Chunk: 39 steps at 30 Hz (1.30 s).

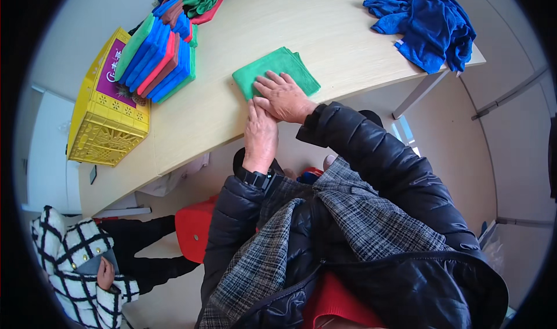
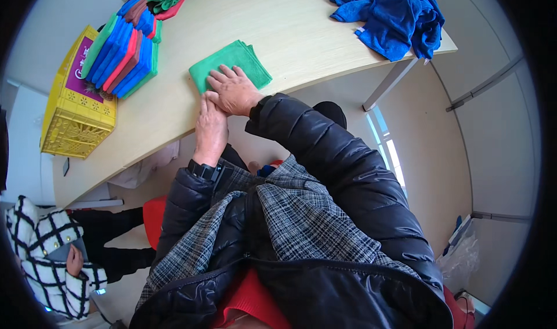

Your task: Folding small colored microfiber cloths on a work table.

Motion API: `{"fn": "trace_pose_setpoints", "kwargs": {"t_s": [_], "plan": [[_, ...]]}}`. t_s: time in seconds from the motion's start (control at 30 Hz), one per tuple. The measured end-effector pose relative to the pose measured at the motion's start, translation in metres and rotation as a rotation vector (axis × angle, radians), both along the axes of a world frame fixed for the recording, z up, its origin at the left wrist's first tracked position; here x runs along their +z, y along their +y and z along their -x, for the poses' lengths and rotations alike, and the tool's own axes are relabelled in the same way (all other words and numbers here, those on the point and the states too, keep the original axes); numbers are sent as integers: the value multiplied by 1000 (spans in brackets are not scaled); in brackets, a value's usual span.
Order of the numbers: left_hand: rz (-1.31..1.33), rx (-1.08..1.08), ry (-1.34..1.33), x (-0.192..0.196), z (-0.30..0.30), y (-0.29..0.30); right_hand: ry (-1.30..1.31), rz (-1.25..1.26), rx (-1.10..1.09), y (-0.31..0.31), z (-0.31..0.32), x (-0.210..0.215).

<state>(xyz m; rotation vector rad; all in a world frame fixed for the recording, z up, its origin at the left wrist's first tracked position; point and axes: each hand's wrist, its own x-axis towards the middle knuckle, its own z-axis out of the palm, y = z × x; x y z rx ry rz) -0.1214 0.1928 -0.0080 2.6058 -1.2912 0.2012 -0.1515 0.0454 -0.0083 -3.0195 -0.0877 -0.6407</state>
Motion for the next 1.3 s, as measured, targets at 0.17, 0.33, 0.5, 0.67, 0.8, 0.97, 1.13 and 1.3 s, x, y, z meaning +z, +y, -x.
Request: {"fn": "trace_pose_setpoints", "kwargs": {"t_s": [0.17,0.33,0.5,0.67,0.8,0.97,1.13,1.3], "plan": [[-42,-70,-276,1,1,4,-73,-83,-107,-19,2,-7],[-62,-66,-316,1,1,7,-17,-69,-168,-29,3,-7],[-17,-75,-300,-1,1,12,19,-131,-229,-43,9,-6],[6,-93,-282,2,0,16,123,-61,-384,-55,14,3],[-39,-90,-293,5,2,17,79,77,-395,-45,6,18],[2,-85,-237,7,5,17,68,-112,-197,-23,-14,15],[12,-113,-269,5,1,17,116,-166,-235,-30,-21,5],[66,-185,-188,30,-4,21,138,-158,-242,-36,-16,-1]]}}
